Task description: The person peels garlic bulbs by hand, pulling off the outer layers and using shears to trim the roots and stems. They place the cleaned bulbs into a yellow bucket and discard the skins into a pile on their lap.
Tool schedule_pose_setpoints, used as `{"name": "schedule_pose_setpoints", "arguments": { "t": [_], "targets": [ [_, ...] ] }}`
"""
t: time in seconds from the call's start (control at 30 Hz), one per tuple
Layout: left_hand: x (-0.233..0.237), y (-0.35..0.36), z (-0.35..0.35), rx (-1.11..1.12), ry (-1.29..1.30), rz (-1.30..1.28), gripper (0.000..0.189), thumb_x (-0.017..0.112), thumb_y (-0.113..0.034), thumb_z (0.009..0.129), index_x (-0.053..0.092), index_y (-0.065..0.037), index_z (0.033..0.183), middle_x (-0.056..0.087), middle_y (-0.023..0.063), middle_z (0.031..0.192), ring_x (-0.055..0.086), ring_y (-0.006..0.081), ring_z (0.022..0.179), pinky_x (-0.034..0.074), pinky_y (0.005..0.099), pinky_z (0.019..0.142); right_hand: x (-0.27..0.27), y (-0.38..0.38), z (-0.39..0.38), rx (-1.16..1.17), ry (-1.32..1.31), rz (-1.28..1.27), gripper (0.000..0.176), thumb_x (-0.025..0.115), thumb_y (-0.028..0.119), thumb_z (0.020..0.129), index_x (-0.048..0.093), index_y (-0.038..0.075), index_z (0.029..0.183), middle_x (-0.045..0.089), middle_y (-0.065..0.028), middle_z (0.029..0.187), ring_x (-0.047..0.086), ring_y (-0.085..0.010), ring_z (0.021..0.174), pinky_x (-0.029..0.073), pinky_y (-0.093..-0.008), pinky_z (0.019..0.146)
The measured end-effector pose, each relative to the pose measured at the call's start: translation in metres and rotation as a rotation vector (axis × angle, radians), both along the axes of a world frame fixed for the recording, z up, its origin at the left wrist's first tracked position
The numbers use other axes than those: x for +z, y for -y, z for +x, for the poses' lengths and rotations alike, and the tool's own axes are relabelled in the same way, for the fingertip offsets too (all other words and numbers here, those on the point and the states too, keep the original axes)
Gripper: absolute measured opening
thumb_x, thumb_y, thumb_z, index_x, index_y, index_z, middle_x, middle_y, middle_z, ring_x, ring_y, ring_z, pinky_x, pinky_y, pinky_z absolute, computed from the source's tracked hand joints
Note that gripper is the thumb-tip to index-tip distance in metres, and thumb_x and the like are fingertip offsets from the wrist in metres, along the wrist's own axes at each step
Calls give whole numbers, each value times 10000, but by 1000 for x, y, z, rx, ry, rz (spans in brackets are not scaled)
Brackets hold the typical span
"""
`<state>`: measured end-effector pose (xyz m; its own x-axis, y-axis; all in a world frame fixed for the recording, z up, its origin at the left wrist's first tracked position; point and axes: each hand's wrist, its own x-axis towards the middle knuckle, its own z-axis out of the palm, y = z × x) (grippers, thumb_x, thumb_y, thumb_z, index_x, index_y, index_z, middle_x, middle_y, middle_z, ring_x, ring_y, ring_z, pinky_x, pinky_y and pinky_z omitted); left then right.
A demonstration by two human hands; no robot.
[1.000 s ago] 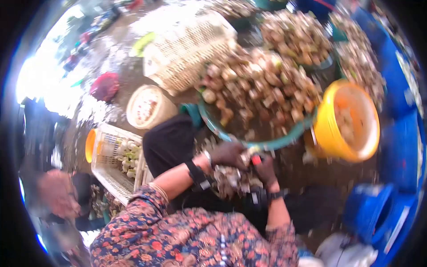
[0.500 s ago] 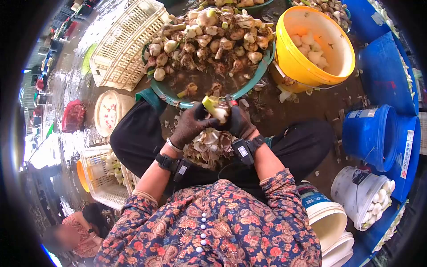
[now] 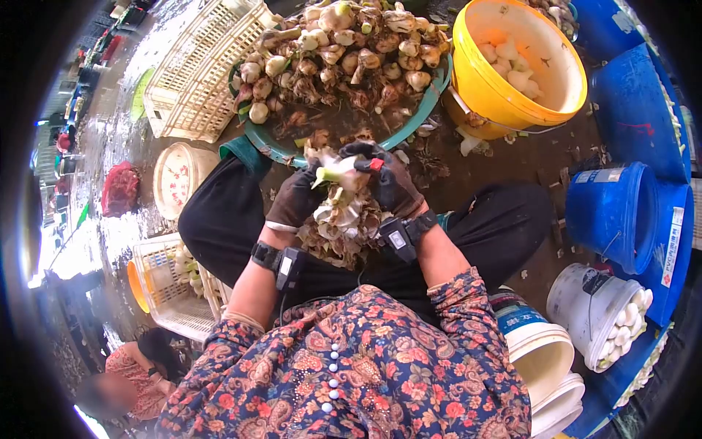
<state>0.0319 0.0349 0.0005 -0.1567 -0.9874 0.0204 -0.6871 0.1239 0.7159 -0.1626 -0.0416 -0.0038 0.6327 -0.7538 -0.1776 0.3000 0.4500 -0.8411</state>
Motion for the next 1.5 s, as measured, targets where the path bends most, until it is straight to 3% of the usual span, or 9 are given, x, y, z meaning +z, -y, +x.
{"name": "schedule_pose_setpoints", "arguments": {
  "t": [0.1,0.23,0.33,0.67,1.07,1.27,1.33,1.37,1.5],
  "targets": [
    [11,1,-7,380,-1093,357,428,600,-49,832,482,25,1236,617,179,1074,620,224,958,487,306,795,-1,-5,11,103,50,-137,449,614,96,755,533,-9,1183,561,-105,1170,510,-203,1107,394,-310,952],
    [22,0,-4,237,-309,-20,354,473,-327,949,588,-12,1063,618,24,939,561,95,812,453,235,708,11,-14,18,-119,-431,-970,367,655,46,751,588,0,1108,582,-86,1134,538,-180,1058,408,-299,937],
    [25,6,-2,479,-1156,425,322,548,-300,914,599,-13,1052,627,23,908,567,97,813,456,247,725,3,-9,18,-184,-126,-182,267,625,59,803,608,-4,1062,627,-58,1002,592,-163,936,457,-297,866],
    [46,-19,-2,-362,222,463,485,730,-300,751,560,4,1088,636,138,915,600,225,863,464,312,770,-24,17,-2,-288,-181,352,215,611,301,871,637,88,880,622,21,766,565,-69,649,454,-230,588],
    [11,22,-29,117,-12,116,675,679,-305,805,315,16,1274,559,224,1098,581,304,1014,463,351,846,-29,1,13,-232,-561,-115,312,595,304,890,652,-2,879,604,2,711,466,-55,613,392,-265,517],
    [-17,26,-13,224,-635,244,648,640,-326,808,351,-2,1289,571,154,1106,595,257,930,471,357,837,-9,-1,9,-135,-414,8,251,576,255,904,633,10,907,580,31,714,474,-36,638,390,-228,529],
    [-50,31,19,-161,-1844,909,613,582,-420,792,441,-27,1242,591,151,1050,614,262,876,508,350,751,-4,-3,7,-79,-300,24,217,570,215,902,624,9,943,590,21,752,487,-32,647,394,-211,533],
    [14,26,-20,485,-1595,742,580,516,-486,785,514,-53,1171,604,146,981,627,267,834,527,335,646,-11,-1,7,-58,-254,40,209,553,206,905,617,14,957,594,10,767,500,-40,640,405,-209,538],
    [21,11,-26,352,-1560,837,531,517,-453,800,519,-51,1147,605,144,973,627,286,832,521,359,676,-31,0,10,-103,-429,-225,257,503,250,916,604,31,1005,601,-17,810,527,-66,690,450,-233,605]
  ]
}}
